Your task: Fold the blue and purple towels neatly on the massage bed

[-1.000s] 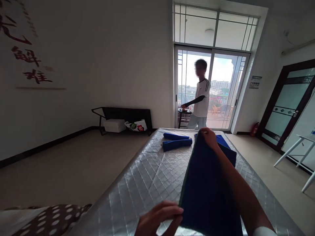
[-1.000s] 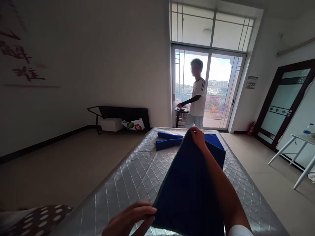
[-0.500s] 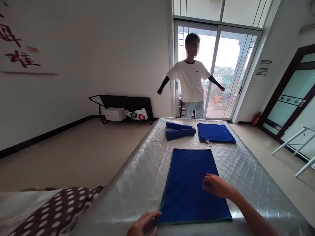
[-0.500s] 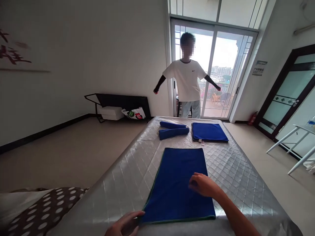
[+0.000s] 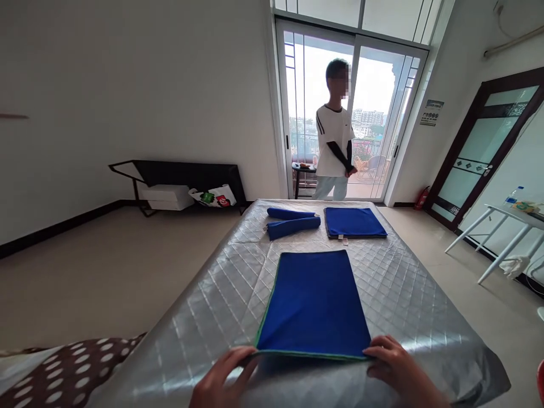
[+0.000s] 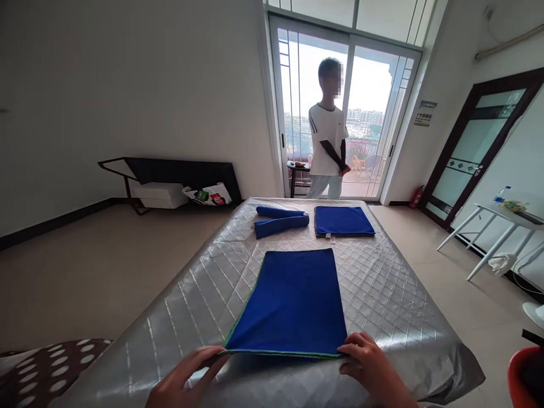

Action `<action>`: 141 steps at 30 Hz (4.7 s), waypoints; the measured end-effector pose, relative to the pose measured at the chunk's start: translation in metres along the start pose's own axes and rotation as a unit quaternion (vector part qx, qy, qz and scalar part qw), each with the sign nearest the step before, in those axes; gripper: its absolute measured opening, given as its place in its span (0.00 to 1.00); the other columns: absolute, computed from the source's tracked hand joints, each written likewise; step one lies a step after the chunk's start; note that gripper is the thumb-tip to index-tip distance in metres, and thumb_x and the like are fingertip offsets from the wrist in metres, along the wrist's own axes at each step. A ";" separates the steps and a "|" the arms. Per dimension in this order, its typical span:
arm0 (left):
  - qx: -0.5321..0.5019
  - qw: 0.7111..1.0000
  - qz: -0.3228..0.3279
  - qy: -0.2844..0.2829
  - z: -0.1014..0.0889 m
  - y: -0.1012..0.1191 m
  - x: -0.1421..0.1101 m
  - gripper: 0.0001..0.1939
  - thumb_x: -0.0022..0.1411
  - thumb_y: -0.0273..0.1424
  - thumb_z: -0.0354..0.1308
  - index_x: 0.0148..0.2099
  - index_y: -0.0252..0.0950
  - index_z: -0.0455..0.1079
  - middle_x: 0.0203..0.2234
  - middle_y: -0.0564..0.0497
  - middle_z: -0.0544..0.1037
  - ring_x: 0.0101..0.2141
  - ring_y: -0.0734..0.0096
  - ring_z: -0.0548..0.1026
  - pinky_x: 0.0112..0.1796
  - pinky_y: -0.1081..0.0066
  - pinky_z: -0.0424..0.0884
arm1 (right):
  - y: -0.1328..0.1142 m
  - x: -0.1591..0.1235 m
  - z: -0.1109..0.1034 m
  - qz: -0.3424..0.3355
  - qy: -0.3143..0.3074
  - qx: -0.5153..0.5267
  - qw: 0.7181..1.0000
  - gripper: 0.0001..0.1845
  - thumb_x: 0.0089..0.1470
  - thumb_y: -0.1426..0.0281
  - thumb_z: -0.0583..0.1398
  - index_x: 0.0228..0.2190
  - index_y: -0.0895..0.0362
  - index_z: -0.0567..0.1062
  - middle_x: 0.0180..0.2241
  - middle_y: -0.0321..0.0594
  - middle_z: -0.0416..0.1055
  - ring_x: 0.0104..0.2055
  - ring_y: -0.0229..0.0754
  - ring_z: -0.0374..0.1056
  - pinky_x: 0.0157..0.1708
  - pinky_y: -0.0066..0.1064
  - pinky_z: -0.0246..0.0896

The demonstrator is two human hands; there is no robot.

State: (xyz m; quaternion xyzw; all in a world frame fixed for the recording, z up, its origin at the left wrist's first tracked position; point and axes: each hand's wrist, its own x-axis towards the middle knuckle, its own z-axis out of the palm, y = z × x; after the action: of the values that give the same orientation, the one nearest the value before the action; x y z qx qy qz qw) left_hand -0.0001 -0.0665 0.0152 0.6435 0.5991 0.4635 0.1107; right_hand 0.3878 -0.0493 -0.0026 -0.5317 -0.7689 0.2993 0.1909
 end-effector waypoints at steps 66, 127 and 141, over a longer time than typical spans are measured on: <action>0.053 0.987 -0.134 -0.069 0.011 -0.081 0.025 0.15 0.52 0.43 0.53 0.36 0.44 0.78 0.34 0.51 0.84 0.34 0.62 0.82 0.38 0.67 0.77 | -0.037 0.055 0.023 -0.107 0.059 -0.059 0.991 0.16 0.66 0.72 0.51 0.38 0.53 0.79 0.40 0.42 0.78 0.43 0.43 0.73 0.45 0.33 0.69; 0.305 0.919 0.158 -0.193 0.177 -0.008 0.106 0.34 0.73 0.45 0.32 0.69 0.30 0.58 0.66 0.41 0.63 0.67 0.59 0.58 0.65 0.56 0.56 | -0.019 0.199 0.055 0.066 0.060 -0.238 0.967 0.34 0.68 0.63 0.41 0.68 0.67 0.50 0.70 0.54 0.44 0.73 0.48 0.39 0.68 0.47 0.36; 0.365 0.911 0.016 -0.191 0.144 -0.096 0.150 0.40 0.70 0.52 0.29 0.70 0.28 0.53 0.68 0.39 0.57 0.68 0.56 0.53 0.66 0.54 0.52 | -0.027 0.199 0.053 0.102 0.051 -0.235 0.965 0.34 0.68 0.61 0.40 0.69 0.65 0.48 0.70 0.49 0.42 0.73 0.45 0.36 0.69 0.42 0.32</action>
State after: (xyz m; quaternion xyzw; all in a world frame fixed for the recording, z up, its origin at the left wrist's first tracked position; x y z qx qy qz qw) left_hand 0.0182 0.1491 -0.0606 0.7247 0.6837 0.0820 -0.0270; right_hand 0.2641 0.1153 -0.0292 -0.6515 -0.7488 0.1008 0.0681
